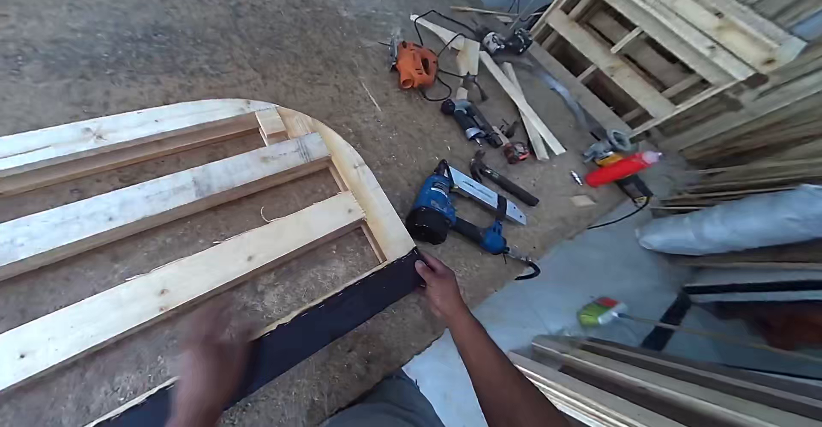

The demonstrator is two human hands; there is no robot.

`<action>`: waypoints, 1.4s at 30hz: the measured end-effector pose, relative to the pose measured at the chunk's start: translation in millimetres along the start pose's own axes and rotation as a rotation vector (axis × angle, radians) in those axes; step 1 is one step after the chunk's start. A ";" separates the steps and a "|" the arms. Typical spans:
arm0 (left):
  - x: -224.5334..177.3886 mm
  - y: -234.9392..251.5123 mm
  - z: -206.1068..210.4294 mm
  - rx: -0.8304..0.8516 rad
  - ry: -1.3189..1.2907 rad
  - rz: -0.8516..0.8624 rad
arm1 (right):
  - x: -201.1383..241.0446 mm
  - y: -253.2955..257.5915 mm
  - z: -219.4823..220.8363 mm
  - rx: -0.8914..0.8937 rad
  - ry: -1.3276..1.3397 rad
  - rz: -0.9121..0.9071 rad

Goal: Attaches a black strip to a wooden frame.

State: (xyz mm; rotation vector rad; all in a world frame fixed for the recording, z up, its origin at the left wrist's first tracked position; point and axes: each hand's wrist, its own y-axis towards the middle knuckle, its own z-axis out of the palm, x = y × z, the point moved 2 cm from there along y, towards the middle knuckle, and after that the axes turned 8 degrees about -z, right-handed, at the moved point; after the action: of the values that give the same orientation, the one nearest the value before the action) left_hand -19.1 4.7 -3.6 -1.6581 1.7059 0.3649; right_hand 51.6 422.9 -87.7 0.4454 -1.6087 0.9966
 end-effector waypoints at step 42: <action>-181.8 57.9 243.4 -0.045 0.729 0.262 | 41.3 177.9 -92.2 0.277 -1.488 -0.436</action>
State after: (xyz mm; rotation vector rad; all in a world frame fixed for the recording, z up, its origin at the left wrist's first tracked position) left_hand -18.3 306.6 -70.8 -1.7164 2.4717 -0.1113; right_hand -35.2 606.3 -113.7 1.9517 -2.4189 0.4617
